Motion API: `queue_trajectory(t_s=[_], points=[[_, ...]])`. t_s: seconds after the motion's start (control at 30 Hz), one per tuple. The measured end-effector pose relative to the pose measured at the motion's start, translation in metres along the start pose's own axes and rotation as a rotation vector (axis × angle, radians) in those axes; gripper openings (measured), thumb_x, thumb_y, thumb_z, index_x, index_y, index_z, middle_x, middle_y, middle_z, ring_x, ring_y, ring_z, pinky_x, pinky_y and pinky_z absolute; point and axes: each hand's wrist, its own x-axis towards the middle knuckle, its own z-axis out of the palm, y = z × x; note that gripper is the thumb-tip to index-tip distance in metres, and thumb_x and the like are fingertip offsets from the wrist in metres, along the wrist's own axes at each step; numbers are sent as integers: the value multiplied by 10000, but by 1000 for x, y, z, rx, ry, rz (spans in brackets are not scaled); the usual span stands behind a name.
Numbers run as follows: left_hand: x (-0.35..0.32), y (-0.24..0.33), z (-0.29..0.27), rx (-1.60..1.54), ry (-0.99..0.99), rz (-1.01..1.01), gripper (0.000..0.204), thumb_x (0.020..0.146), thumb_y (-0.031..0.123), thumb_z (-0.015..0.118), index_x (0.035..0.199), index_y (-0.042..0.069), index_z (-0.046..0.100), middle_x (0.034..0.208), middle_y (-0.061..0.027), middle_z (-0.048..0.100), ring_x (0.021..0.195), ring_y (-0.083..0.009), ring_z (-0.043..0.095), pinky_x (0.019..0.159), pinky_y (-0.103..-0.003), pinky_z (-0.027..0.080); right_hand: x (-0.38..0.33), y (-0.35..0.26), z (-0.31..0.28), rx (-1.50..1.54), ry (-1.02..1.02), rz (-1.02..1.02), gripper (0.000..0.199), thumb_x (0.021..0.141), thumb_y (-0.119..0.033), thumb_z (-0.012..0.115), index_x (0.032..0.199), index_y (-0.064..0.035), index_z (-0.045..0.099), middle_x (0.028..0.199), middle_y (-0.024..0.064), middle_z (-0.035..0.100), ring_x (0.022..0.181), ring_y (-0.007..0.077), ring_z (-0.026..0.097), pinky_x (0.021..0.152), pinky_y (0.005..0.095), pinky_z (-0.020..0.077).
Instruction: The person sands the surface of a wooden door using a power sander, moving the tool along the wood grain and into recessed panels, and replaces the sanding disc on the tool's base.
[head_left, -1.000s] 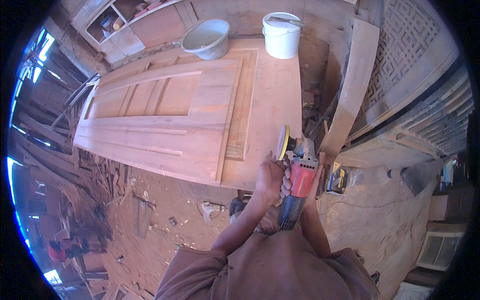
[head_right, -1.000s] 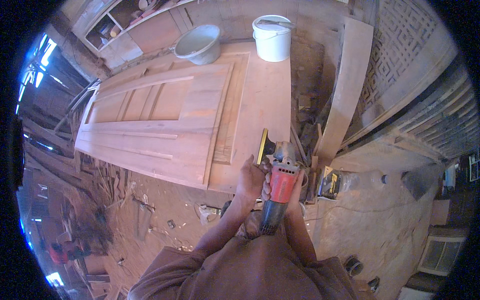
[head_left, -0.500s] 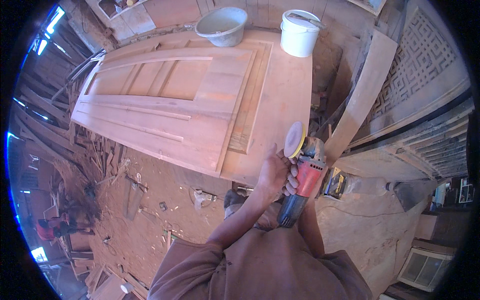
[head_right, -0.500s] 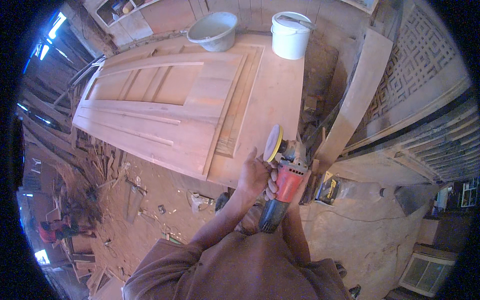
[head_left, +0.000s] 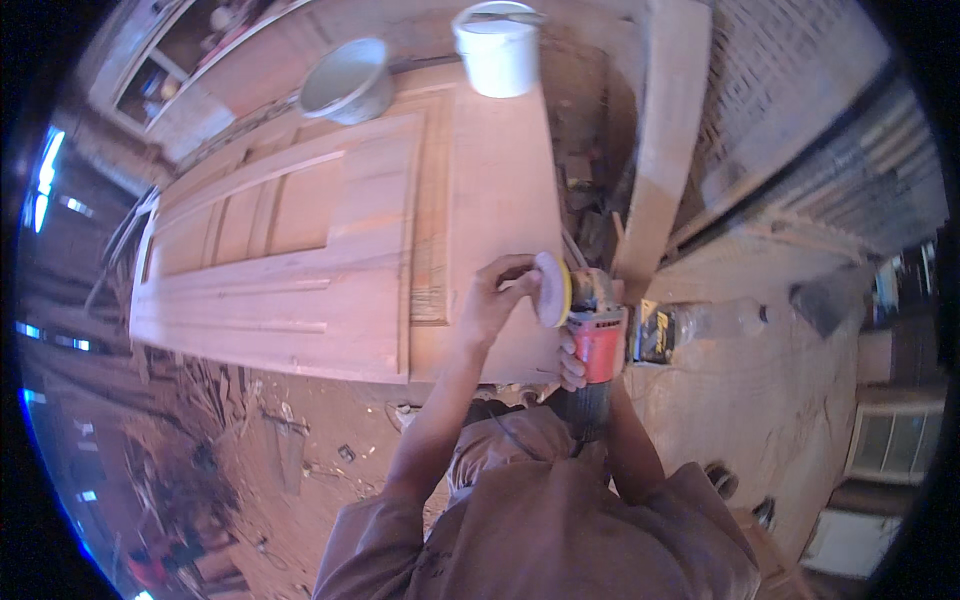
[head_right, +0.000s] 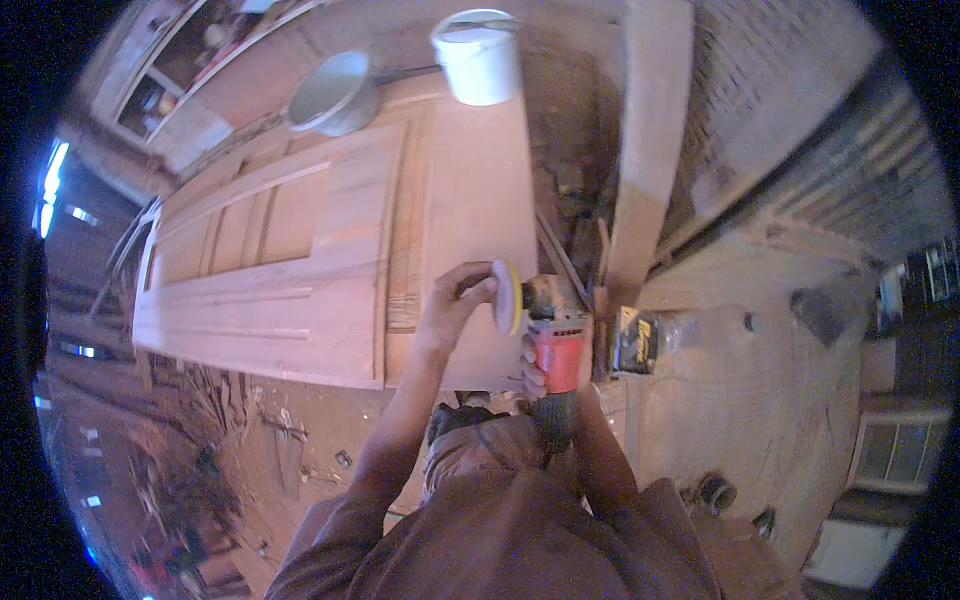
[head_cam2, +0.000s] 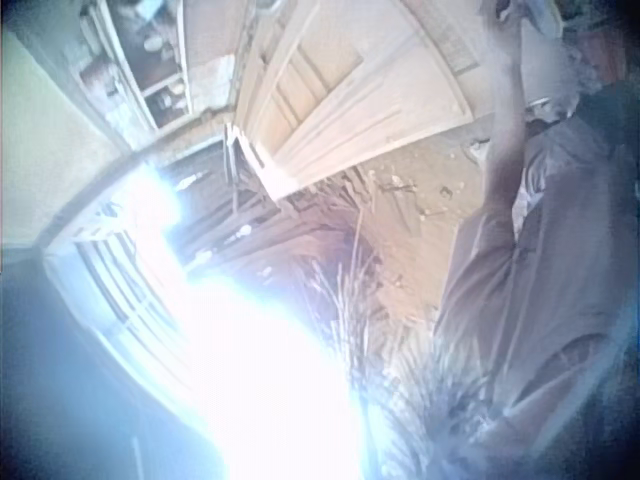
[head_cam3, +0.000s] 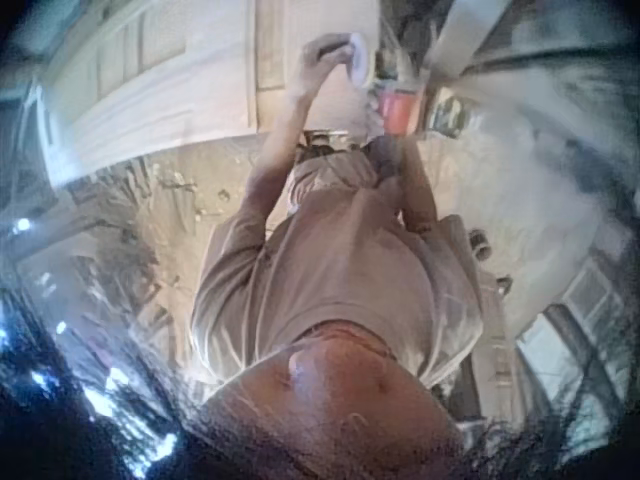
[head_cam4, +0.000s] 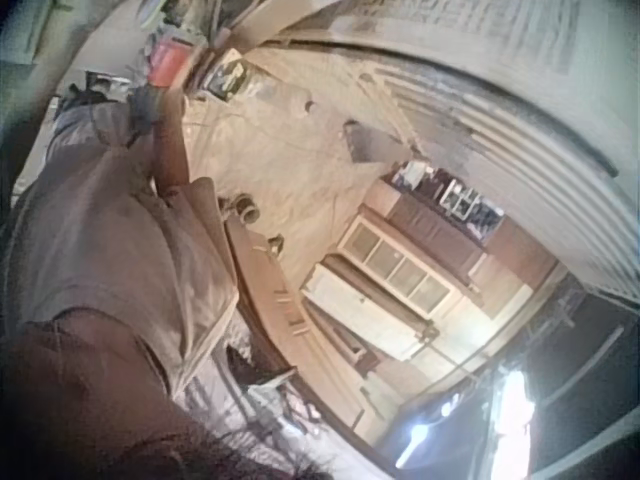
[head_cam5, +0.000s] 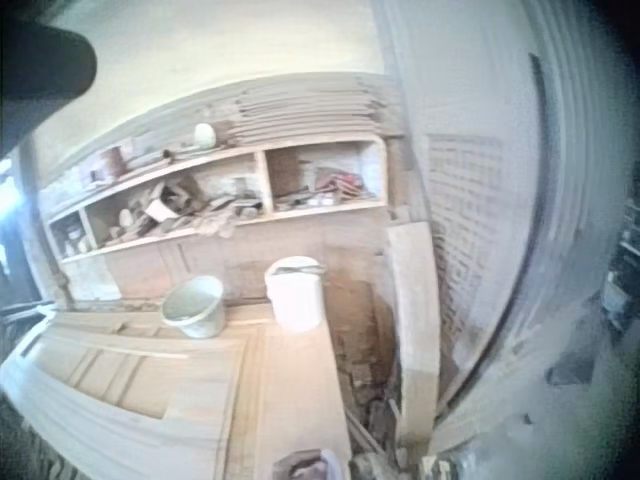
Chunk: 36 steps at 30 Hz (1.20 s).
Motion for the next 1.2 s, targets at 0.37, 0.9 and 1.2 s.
queue_trajectory(t_s=[0.37,0.9,1.2], points=[[-4,-19,31,-165,-60,-68,161,971,100,576,1050,-15,655,944,-82,681,843,-144,631,782,-298,525,-40,13,-9,74,116,-104,921,798,-854,362,1183,-37,540,826,157,646,567,310,628,449,436,514],[-35,-41,7,14,319,141,58,940,47,608,965,7,641,914,-75,678,850,-126,630,801,-276,493,-40,33,19,-174,339,12,740,904,-743,360,1169,-85,569,835,104,669,642,210,663,562,343,570],[-110,-25,10,197,459,203,49,940,35,575,897,39,598,865,-35,612,773,-78,527,708,-220,413,-63,36,18,-329,475,2,829,882,-782,313,1227,-62,536,885,120,666,666,236,662,559,375,563]])
